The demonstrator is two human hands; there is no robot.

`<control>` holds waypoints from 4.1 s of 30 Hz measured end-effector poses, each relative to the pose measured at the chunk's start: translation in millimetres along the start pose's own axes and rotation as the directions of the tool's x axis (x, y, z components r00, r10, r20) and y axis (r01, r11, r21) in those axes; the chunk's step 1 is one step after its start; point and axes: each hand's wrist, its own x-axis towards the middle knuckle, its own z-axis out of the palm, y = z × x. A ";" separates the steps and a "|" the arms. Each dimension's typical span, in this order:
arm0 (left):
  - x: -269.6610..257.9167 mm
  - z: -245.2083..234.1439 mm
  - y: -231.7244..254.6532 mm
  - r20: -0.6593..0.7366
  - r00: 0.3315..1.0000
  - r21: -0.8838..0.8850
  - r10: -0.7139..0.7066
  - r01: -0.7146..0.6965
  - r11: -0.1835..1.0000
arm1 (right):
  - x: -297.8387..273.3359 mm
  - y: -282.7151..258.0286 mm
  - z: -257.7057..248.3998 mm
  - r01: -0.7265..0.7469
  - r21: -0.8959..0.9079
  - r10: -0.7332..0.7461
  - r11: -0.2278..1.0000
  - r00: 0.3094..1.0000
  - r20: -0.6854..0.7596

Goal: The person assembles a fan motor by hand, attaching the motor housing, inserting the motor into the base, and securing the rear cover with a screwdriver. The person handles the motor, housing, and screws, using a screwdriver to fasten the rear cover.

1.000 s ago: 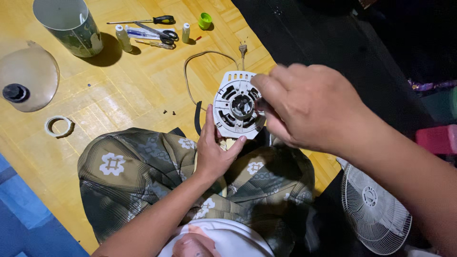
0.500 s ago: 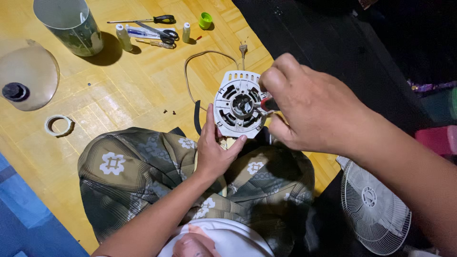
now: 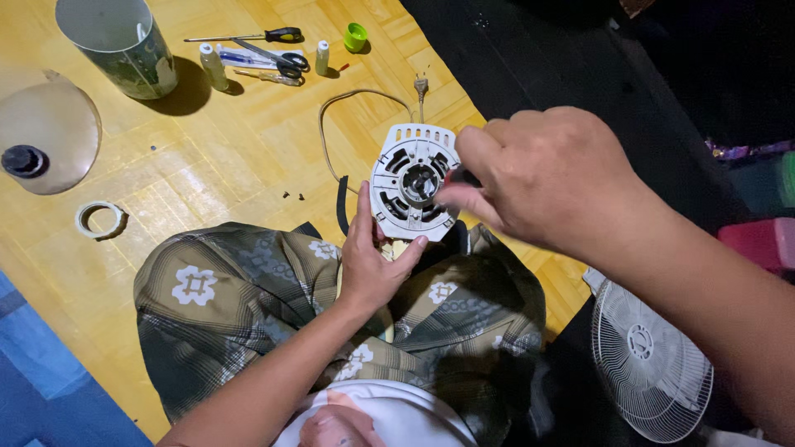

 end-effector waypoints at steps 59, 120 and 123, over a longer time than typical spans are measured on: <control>1.0 -0.1 1.7 0.002 1.000 -0.055 0.006 -0.005 0.998 | 0.6 1.5 3.8 0.038 -0.063 -0.036 0.997 0.999 0.030; -3.7 -6.4 -7.2 0.017 1.000 0.013 -0.009 0.009 1.000 | -27.4 85.9 161.7 -0.131 0.952 0.740 -0.276 0.604 0.297; -3.0 -10.7 -10.0 0.024 0.999 0.032 -0.023 0.022 0.999 | -15.7 77.2 231.6 0.113 0.775 0.590 -0.622 0.718 0.369</control>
